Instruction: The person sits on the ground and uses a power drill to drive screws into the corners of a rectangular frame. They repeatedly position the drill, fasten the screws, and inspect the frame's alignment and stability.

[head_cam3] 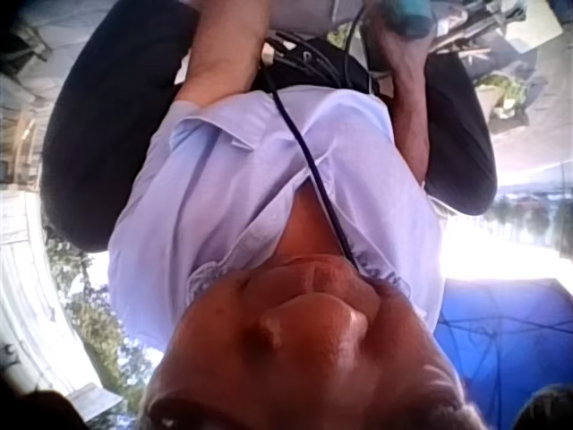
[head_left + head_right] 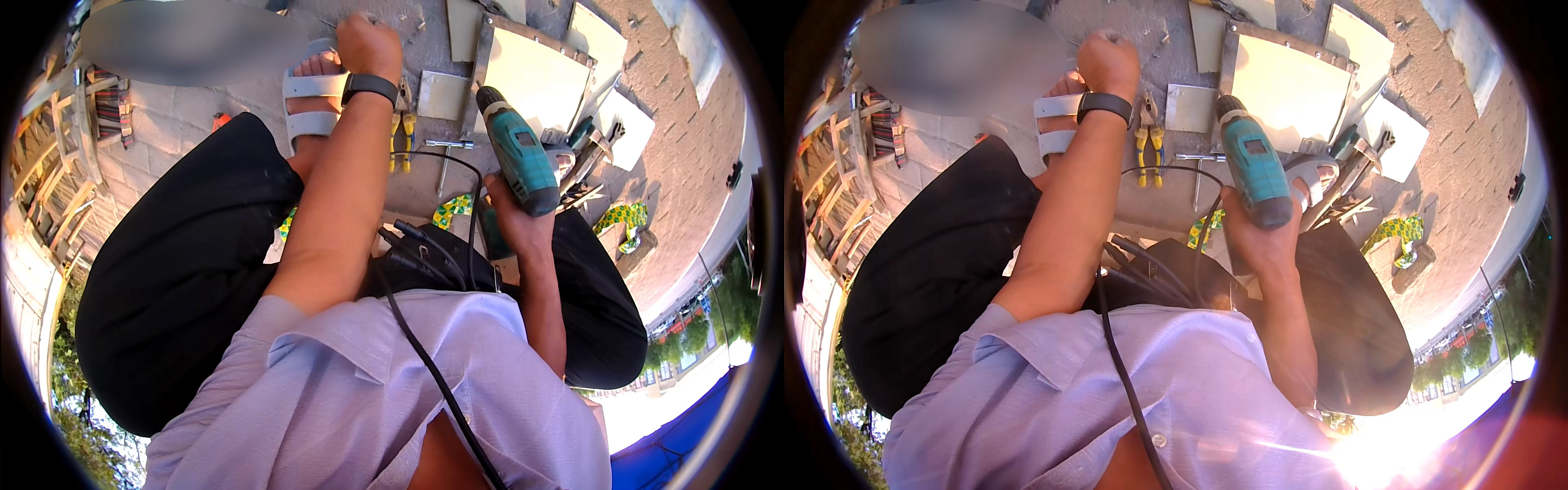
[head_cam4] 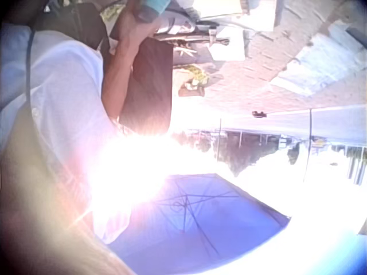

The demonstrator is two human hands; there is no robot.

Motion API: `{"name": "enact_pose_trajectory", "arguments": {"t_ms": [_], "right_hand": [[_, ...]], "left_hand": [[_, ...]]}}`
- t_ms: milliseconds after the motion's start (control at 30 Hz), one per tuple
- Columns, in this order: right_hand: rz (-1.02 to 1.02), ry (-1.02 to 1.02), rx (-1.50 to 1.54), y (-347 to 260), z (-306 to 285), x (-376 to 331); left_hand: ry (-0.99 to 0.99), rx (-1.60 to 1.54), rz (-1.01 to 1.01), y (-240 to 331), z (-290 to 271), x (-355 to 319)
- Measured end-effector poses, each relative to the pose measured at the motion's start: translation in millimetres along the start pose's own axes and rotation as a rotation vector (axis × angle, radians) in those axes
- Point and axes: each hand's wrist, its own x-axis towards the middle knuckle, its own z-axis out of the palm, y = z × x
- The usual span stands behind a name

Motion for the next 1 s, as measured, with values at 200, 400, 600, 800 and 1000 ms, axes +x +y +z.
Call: {"name": "enact_pose_trajectory", "arguments": {"t_ms": [200, 400, 600, 800, 1000], "right_hand": [[0.052, 0.019, 0.145, 4.6, -0.2, -1.5], [0.077, 0.060, 0.187, 3.8, -3.2, -5.4], [0.069, 0.121, 0.287, 3.7, -9.6, -7.8], [0.138, 0.126, 0.426, 1.6, -10.2, -12.8], [0.049, 0.119, 0.447, 5.7, -4.4, -12.3]], "left_hand": [[-0.146, 0.147, -0.063, 12.1, -8.5, 4.2], [-0.245, -0.292, 0.002, 45.2, -5.3, -15.8], [-0.784, -1.066, -0.639, 96.8, -28.4, -53.2], [-1.043, -1.404, -1.201, 73.8, -9.6, -77.7], [-1.104, -1.545, -1.381, 72.6, -11.1, -83.0]]}}
